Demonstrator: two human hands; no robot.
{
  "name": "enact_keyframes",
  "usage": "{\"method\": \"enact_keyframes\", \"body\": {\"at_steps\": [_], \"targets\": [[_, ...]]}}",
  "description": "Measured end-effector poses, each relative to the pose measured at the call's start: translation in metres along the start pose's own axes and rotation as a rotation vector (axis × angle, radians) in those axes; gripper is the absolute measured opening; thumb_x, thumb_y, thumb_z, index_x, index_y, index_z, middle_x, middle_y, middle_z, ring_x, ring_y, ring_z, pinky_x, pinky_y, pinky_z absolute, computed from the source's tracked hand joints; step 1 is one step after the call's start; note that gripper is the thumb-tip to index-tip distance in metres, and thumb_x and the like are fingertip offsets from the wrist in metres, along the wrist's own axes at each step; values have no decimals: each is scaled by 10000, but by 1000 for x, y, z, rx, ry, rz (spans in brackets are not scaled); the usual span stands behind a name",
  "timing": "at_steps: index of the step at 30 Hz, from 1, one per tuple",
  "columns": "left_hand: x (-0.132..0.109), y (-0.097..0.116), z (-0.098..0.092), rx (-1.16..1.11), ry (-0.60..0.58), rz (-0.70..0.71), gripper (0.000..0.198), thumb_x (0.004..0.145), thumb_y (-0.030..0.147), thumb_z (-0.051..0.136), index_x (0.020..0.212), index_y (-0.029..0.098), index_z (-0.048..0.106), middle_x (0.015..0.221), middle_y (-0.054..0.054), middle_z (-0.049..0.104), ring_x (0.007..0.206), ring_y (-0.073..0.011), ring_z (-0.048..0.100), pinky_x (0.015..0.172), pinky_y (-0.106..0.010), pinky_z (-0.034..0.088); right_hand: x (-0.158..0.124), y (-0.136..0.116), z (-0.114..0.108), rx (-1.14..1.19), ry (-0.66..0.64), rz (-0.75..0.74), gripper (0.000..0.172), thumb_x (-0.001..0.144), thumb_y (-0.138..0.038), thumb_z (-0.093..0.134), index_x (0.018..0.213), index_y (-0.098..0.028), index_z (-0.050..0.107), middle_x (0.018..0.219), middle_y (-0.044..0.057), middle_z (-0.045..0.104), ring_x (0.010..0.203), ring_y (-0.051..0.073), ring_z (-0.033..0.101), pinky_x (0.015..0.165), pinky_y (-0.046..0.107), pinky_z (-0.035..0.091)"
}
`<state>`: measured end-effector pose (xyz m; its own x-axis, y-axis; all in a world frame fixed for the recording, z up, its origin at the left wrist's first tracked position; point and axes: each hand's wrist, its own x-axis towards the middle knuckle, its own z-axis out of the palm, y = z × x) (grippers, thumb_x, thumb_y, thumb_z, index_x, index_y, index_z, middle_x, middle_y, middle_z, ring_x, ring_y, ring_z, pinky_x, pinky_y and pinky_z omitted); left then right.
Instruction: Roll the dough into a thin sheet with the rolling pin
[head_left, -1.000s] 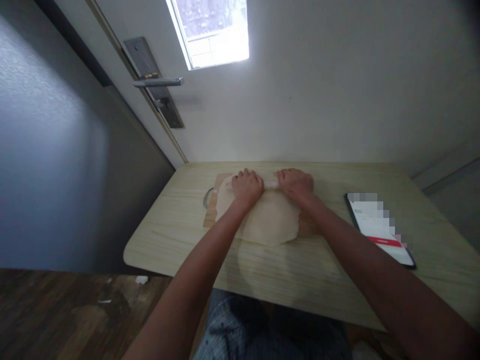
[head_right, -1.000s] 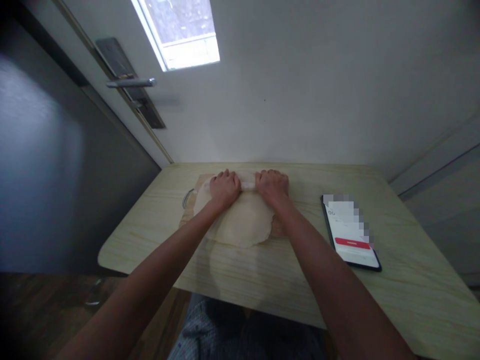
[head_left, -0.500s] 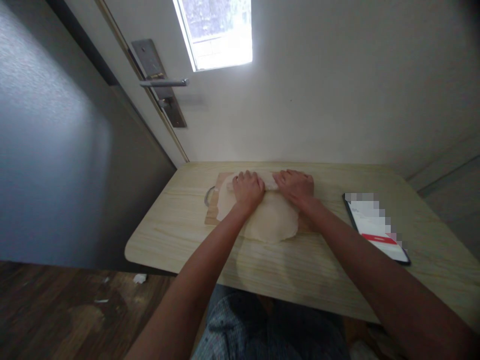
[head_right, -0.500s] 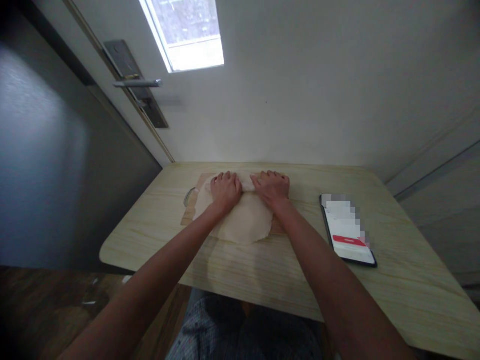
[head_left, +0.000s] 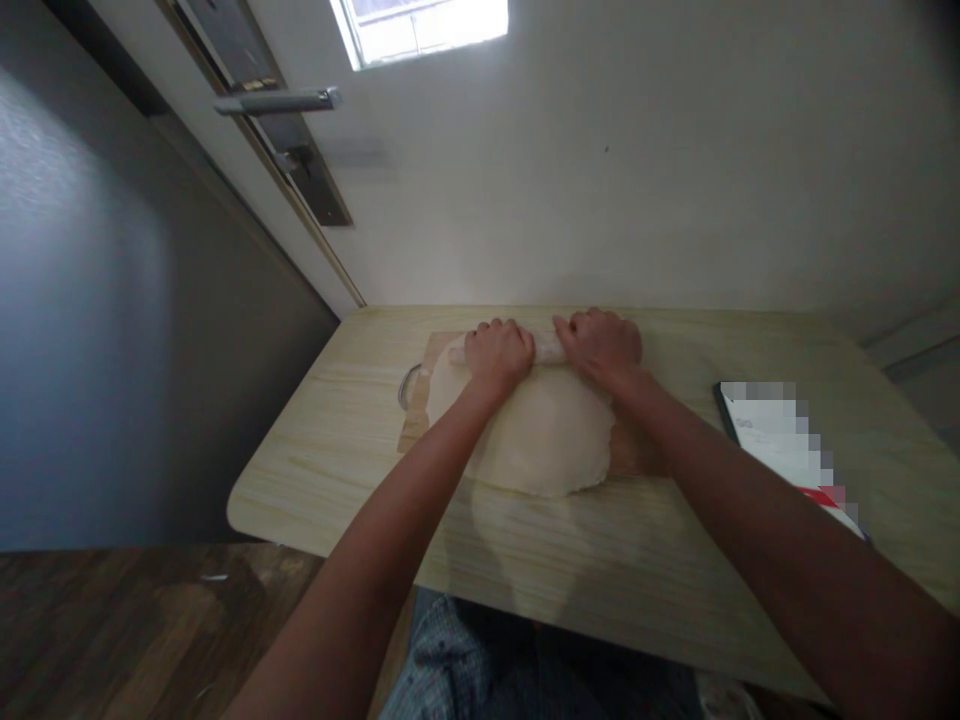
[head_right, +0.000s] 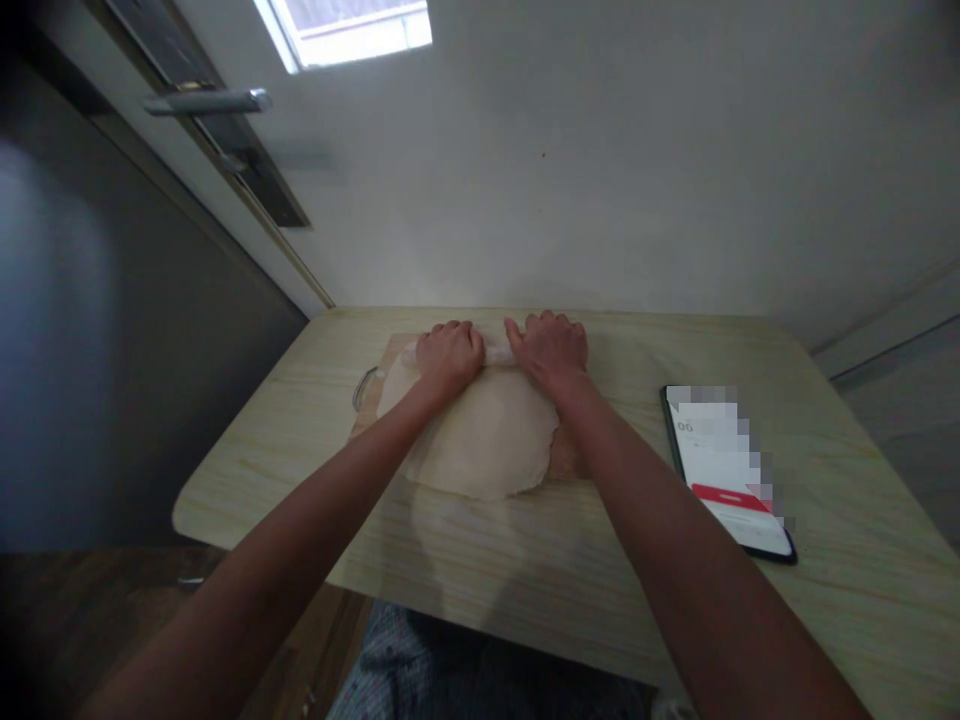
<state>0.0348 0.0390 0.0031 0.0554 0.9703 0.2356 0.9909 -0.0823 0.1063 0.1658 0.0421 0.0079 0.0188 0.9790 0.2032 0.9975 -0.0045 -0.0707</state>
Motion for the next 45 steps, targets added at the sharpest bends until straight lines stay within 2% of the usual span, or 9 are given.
{"method": "enact_keyframes", "body": {"at_steps": [15,29,36,45], "targets": [[33,2,2,2,-75,-40,431,838,310,212,968,128,581,965,-127,595,910,-222,525,807,-360,343,32,-1,6,38,-41,67,624,832,-478,184,854,-78,662,803,187,633,737,254,582,661,361,389],[65,0,9,-58,-158,-93,400,803,341,284,969,143,589,947,-136,602,877,-239,559,735,-339,410,55,2,12,87,-6,77,597,853,-458,166,918,-64,611,876,186,598,861,259,545,718,359,376],[73,-2,13,-55,-173,-99,384,808,335,292,1008,156,567,992,-137,586,926,-227,537,763,-317,397,63,3,15,87,-4,49,597,865,-434,145,953,-67,607,888,188,599,833,243,550,698,350,375],[82,-3,15,-44,-164,-73,361,792,295,311,975,143,583,963,-140,595,891,-232,557,724,-314,418,72,3,18,53,33,25,567,866,-395,169,914,-72,632,863,174,616,794,224,559,672,328,393]]}}
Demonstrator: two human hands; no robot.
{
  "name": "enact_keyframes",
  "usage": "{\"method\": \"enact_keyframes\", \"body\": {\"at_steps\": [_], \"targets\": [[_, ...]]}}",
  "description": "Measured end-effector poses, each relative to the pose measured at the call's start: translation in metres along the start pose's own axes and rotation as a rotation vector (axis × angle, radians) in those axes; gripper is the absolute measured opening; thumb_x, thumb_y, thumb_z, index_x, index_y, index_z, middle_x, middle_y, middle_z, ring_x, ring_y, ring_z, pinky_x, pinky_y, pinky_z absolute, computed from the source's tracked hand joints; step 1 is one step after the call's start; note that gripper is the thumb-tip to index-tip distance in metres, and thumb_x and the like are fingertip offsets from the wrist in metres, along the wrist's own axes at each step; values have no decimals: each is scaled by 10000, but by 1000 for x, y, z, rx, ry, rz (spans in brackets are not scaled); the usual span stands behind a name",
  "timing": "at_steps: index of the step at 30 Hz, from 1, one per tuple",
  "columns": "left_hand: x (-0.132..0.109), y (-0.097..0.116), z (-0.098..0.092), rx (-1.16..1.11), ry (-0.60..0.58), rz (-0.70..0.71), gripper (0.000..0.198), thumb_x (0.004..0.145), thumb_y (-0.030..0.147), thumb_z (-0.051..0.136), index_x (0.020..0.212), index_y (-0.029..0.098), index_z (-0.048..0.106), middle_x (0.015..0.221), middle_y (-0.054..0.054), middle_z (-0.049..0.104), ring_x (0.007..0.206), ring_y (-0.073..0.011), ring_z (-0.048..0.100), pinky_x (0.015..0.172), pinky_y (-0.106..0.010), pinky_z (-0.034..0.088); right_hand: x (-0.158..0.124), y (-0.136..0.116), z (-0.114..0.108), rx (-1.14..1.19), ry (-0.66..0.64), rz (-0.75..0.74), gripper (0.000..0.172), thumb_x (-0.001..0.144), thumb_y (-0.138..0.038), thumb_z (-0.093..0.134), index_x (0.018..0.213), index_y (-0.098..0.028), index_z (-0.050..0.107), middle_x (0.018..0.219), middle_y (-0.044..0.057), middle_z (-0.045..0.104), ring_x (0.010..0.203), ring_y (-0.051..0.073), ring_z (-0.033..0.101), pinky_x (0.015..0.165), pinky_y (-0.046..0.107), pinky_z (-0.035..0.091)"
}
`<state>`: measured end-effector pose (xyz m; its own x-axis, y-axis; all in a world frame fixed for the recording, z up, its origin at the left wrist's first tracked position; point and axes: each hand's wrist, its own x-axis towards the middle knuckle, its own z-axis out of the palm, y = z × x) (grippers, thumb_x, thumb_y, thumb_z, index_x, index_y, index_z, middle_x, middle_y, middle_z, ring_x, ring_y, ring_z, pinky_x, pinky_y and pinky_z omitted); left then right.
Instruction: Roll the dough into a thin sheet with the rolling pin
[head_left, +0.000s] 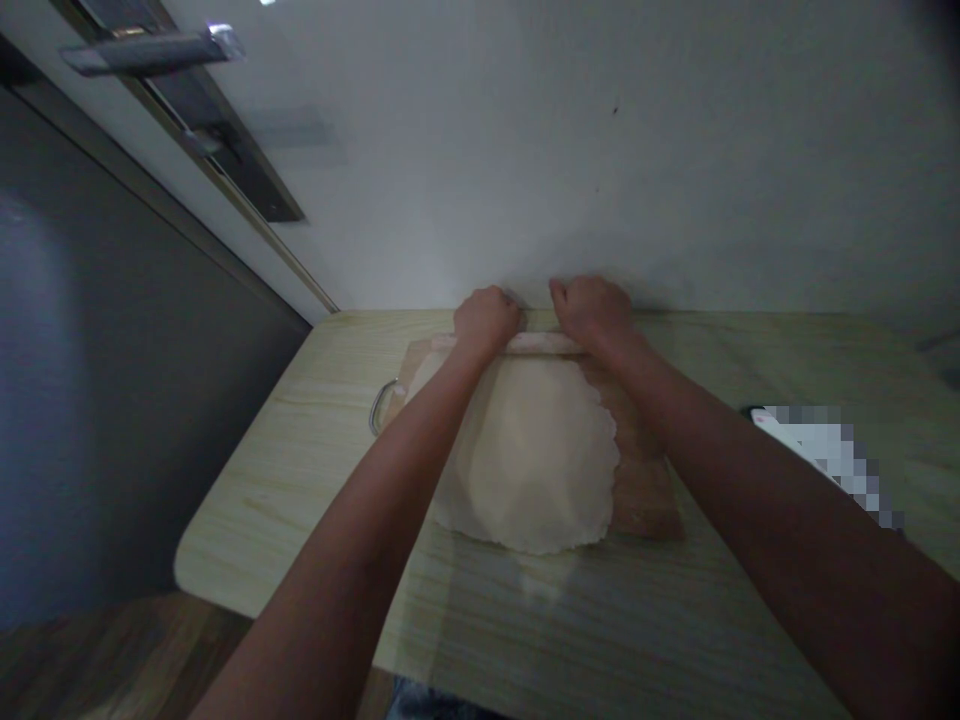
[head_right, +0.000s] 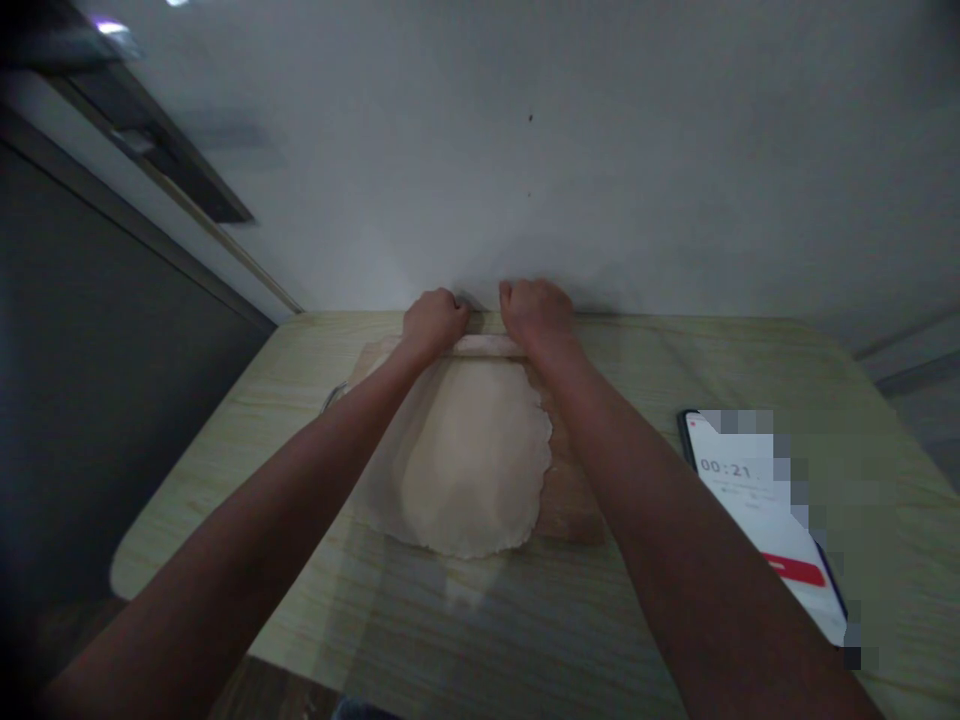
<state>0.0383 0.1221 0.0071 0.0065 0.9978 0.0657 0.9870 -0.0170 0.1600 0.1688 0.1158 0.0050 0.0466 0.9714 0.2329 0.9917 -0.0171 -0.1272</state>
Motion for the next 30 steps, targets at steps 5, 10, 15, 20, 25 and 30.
{"method": "enact_keyframes", "body": {"at_steps": [5,10,15,20,25,30], "targets": [[3,0,1,-11,-7,18,345,801,285,313,986,143,568,979,-143,583,916,-231,547,754,-322,409,2,0,0,-21,-7,-17,569,869,-384,151,932,-72,623,875,179,616,801,231,559,681,328,392],[1,0,1,-9,20,7,343,795,287,314,969,151,577,963,-136,593,899,-232,553,744,-326,418,0,0,1,-9,-4,-7,557,869,-383,161,932,-71,618,889,181,611,814,245,562,683,340,392],[-9,1,-2,-7,33,-7,362,793,299,304,939,145,597,927,-136,609,862,-236,571,715,-327,430,-7,0,0,36,-31,28,512,861,-370,209,907,-85,632,888,169,620,803,228,568,672,319,400],[-19,2,-4,3,39,2,410,794,333,286,924,128,616,896,-143,623,850,-258,581,694,-348,434,-20,-2,-7,68,-66,62,531,857,-403,212,911,-87,636,894,175,621,799,224,572,669,319,401],[-33,2,-5,34,51,16,452,813,334,247,924,114,626,886,-150,626,850,-256,577,710,-356,419,-35,-6,-14,33,-72,63,519,850,-391,217,881,-112,654,867,157,637,772,222,579,640,312,400],[-54,0,-5,63,135,61,440,818,299,237,899,104,622,885,-141,617,853,-248,557,734,-367,390,-58,-9,-18,-29,-18,33,512,854,-345,200,858,-100,650,856,147,635,772,225,574,634,305,381]]}}
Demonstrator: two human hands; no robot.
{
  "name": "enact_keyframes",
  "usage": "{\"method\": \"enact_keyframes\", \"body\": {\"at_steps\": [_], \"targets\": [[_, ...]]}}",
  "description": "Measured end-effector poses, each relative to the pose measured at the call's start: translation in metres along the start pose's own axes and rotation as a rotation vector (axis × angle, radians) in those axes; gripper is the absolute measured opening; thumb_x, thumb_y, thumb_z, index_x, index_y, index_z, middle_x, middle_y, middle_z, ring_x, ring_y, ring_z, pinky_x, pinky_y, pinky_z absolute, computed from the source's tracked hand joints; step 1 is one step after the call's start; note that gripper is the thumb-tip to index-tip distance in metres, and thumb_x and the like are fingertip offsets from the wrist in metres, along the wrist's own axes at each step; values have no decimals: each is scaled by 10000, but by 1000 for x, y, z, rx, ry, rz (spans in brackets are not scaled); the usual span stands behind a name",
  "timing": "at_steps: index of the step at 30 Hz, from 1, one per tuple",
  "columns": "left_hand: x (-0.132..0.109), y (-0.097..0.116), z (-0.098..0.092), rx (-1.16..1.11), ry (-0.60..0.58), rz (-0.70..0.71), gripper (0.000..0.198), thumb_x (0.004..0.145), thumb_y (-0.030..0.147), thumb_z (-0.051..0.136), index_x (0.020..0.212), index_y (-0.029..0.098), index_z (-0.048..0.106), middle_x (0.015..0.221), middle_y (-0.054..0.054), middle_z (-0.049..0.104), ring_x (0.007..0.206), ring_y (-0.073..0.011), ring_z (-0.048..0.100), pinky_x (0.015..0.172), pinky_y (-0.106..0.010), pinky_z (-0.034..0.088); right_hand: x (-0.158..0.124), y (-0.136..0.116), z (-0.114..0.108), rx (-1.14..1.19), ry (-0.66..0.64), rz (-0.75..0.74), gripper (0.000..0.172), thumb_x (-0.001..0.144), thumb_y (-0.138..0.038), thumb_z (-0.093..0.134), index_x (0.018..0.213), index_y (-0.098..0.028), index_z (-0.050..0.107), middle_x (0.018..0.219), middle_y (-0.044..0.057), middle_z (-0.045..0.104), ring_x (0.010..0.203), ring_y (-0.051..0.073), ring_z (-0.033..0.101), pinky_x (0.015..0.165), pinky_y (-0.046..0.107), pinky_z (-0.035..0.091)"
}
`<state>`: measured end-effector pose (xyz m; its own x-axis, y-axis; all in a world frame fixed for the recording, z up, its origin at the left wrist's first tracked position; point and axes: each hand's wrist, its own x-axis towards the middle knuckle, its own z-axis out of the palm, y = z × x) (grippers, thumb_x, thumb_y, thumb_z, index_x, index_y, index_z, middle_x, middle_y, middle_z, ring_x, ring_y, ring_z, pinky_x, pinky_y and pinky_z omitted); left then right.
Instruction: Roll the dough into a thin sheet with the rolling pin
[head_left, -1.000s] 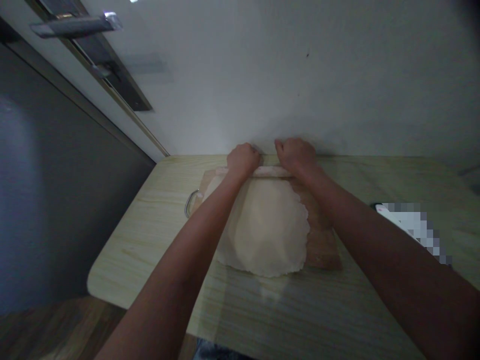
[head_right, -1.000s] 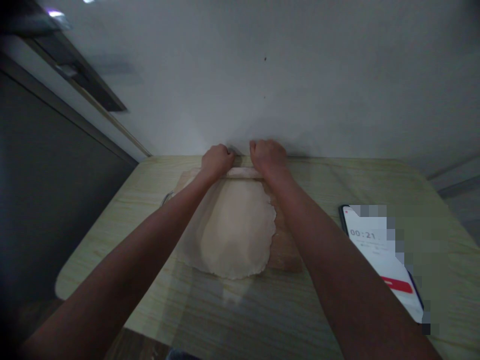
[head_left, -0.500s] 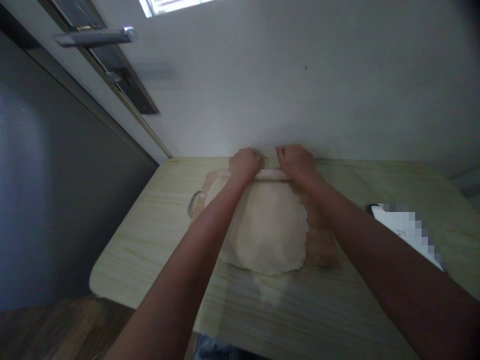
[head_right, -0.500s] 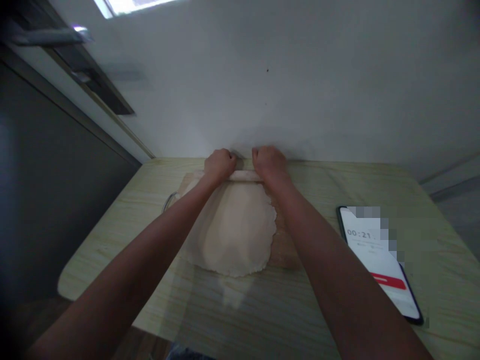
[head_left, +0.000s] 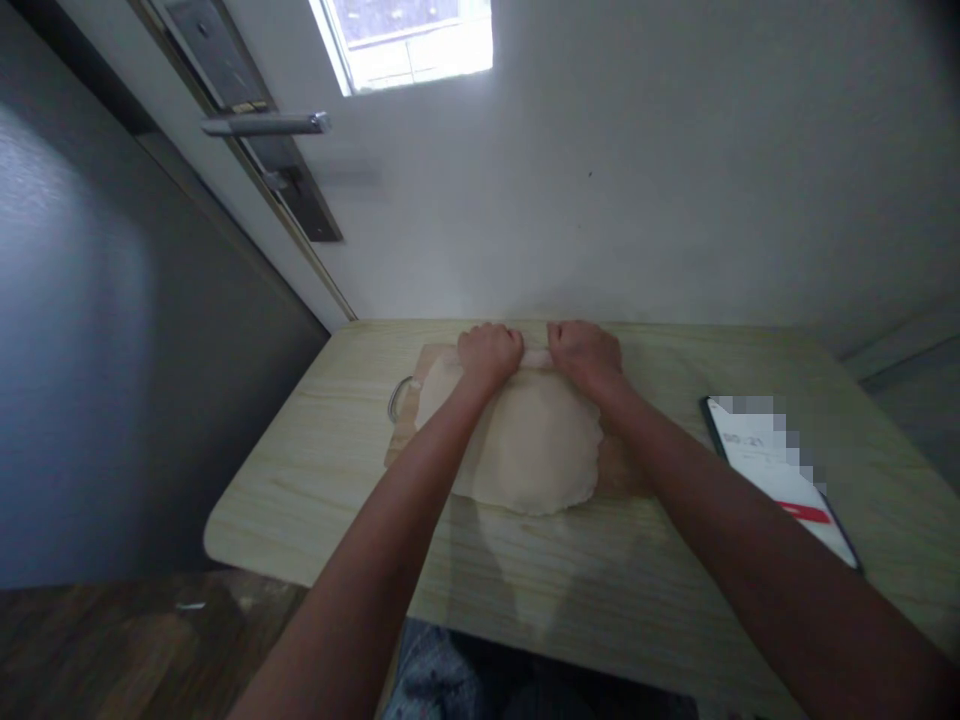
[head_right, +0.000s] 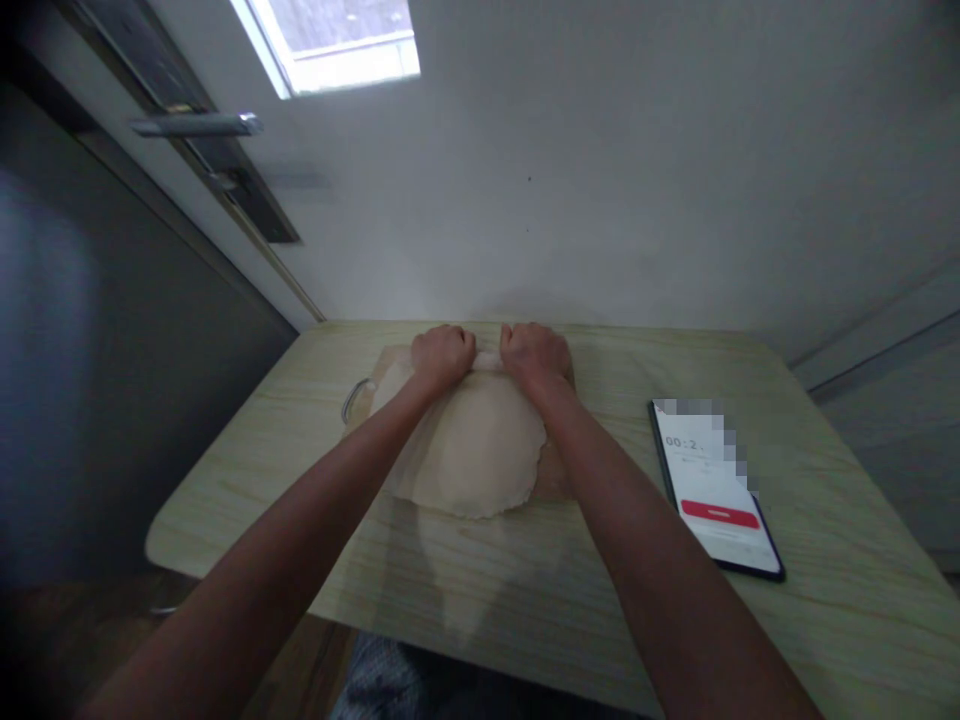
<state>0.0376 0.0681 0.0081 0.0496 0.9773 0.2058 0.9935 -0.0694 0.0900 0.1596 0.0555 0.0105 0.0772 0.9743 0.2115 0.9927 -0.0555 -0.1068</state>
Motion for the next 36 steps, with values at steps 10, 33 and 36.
{"method": "enact_keyframes", "body": {"at_steps": [10,33,36], "targets": [[-41,-5,-1,-2,142,101,351,851,293,242,931,133,544,931,-99,567,909,-227,492,758,-365,340,-40,-1,-6,-80,58,-90,429,857,-276,203,911,-114,596,929,136,590,840,226,528,667,318,320],[-32,-5,4,16,183,98,369,845,309,254,909,135,573,924,-104,568,896,-238,490,793,-392,299,-32,-2,-4,-94,64,-91,401,851,-278,213,905,-121,578,940,134,583,883,228,488,685,317,323],[-26,-3,5,21,179,79,372,842,308,255,923,138,577,927,-104,576,900,-238,494,798,-389,300,-26,-2,-5,-81,60,-86,407,845,-268,215,920,-107,581,943,142,585,892,234,488,690,317,333]]}}
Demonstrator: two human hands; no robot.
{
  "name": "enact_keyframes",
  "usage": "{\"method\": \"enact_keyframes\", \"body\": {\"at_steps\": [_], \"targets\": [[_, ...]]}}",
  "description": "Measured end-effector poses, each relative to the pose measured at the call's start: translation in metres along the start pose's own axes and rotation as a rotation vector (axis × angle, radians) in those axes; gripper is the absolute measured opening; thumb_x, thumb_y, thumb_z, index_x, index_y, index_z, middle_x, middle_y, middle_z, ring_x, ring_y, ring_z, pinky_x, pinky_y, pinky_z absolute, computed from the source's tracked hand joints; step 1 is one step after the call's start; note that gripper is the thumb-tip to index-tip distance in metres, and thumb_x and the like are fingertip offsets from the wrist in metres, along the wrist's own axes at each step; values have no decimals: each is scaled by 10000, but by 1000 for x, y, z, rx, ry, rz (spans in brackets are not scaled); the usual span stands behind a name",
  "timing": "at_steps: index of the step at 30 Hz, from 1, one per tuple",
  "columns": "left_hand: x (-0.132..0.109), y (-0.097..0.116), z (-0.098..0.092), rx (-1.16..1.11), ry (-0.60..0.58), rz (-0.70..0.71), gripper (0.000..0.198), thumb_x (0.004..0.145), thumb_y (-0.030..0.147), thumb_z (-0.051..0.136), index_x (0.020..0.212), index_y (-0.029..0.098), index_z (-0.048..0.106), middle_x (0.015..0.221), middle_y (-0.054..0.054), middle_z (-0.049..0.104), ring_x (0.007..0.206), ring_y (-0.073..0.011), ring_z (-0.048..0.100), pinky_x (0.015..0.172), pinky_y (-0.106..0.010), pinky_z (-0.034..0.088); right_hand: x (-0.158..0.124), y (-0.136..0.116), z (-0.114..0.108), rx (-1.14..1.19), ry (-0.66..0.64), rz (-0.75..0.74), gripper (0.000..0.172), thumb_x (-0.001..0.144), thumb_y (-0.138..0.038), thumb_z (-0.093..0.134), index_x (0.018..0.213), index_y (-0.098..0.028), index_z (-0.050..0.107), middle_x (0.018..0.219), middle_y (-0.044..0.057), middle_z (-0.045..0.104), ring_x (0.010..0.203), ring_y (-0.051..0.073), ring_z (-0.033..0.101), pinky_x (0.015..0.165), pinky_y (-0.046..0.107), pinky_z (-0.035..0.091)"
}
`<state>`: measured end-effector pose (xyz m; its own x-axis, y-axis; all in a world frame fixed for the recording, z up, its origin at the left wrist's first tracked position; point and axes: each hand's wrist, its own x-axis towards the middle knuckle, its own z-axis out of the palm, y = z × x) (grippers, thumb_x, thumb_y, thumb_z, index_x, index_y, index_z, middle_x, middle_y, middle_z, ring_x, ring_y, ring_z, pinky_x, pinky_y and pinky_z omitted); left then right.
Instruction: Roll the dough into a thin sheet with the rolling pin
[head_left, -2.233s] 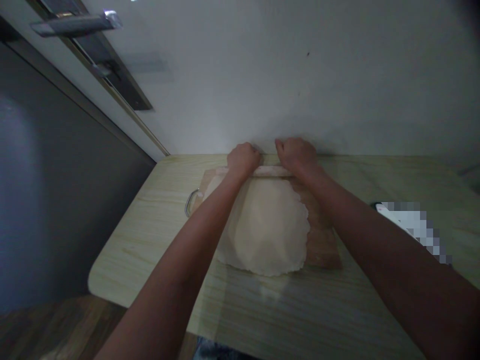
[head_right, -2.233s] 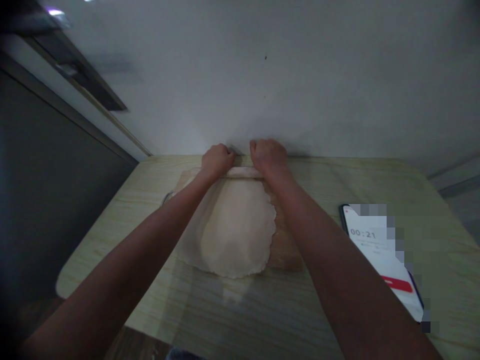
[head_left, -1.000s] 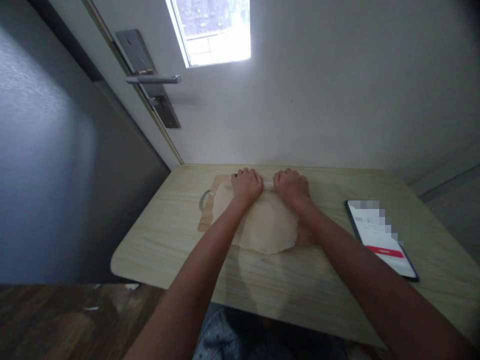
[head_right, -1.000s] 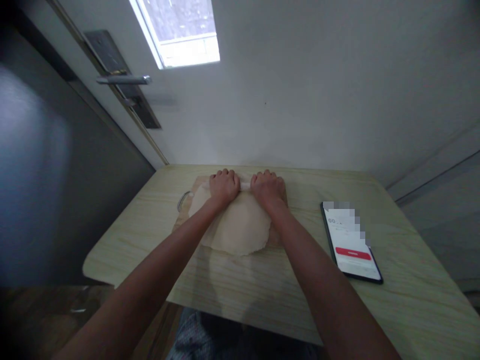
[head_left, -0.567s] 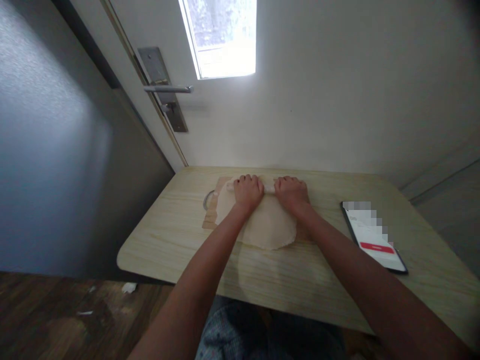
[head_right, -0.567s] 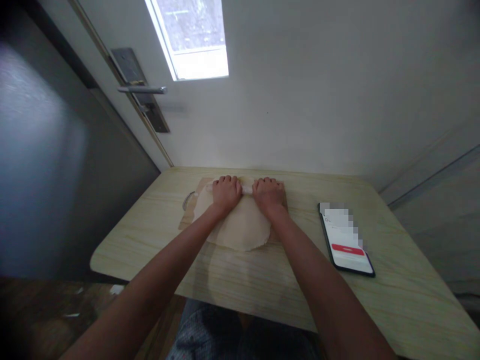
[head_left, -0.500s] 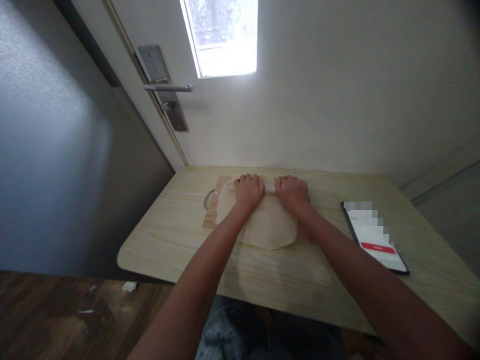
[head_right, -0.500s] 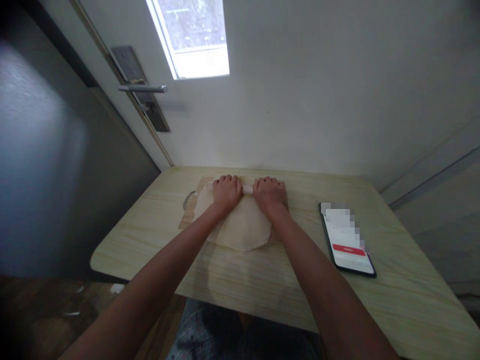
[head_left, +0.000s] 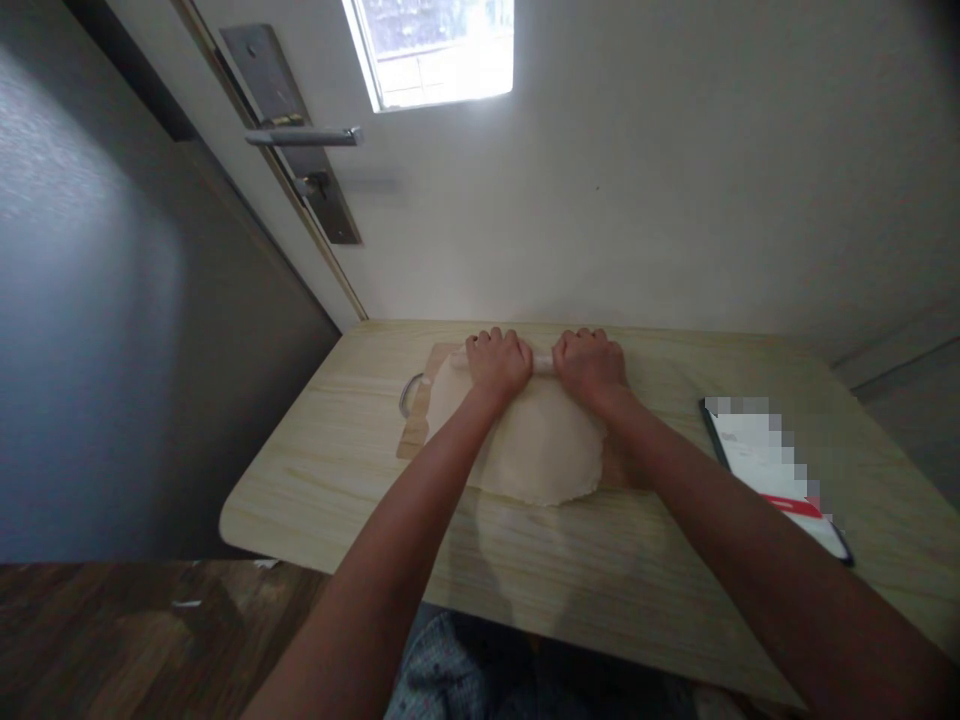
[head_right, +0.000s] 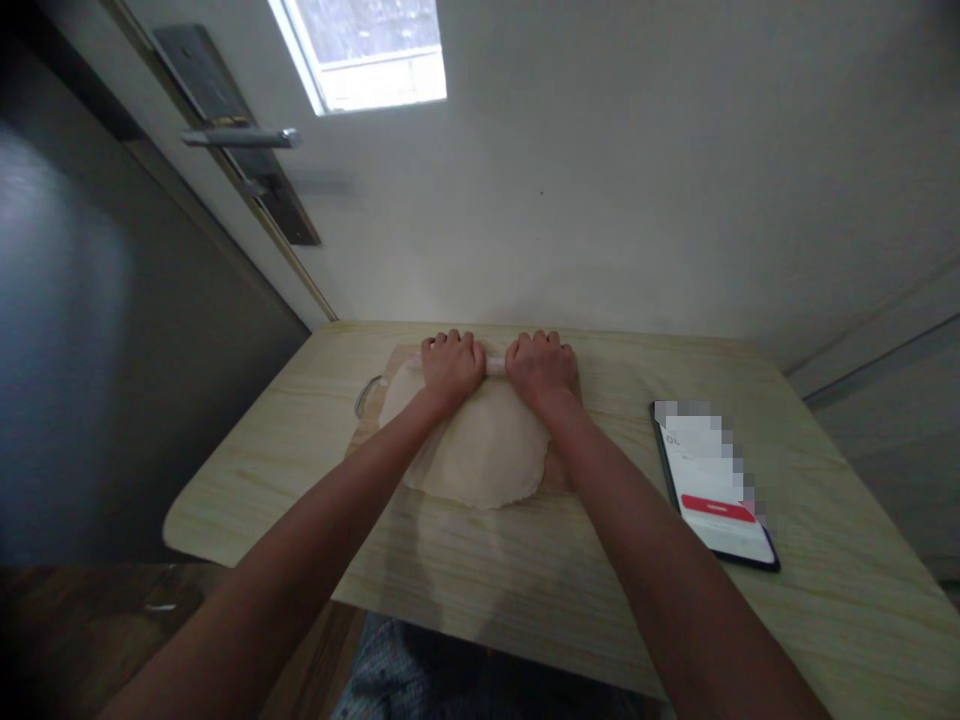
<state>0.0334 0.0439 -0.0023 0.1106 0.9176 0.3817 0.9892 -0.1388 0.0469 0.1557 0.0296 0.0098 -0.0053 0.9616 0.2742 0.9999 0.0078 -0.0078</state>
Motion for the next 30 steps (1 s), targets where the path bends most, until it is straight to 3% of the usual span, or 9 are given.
{"method": "enact_keyframes", "body": {"at_steps": [19,23,30], "targets": [[42,3,6,-14,-223,-77,469,826,305,215,908,90,623,876,-152,618,842,-248,560,746,-376,372,48,2,9,149,-139,191,437,786,-312,298,863,-85,664,833,169,642,744,226,589,609,300,408],[50,1,10,-27,-283,-113,471,830,329,213,945,97,606,911,-157,604,865,-240,555,751,-355,384,56,4,13,184,-149,182,418,778,-307,314,888,-81,649,862,174,633,757,226,584,612,298,409],[59,0,16,-47,-287,-121,460,824,355,233,963,117,601,927,-145,602,871,-240,556,745,-342,397,64,7,19,200,-146,168,388,789,-300,326,917,-85,622,871,169,618,783,236,579,633,315,409]]}}
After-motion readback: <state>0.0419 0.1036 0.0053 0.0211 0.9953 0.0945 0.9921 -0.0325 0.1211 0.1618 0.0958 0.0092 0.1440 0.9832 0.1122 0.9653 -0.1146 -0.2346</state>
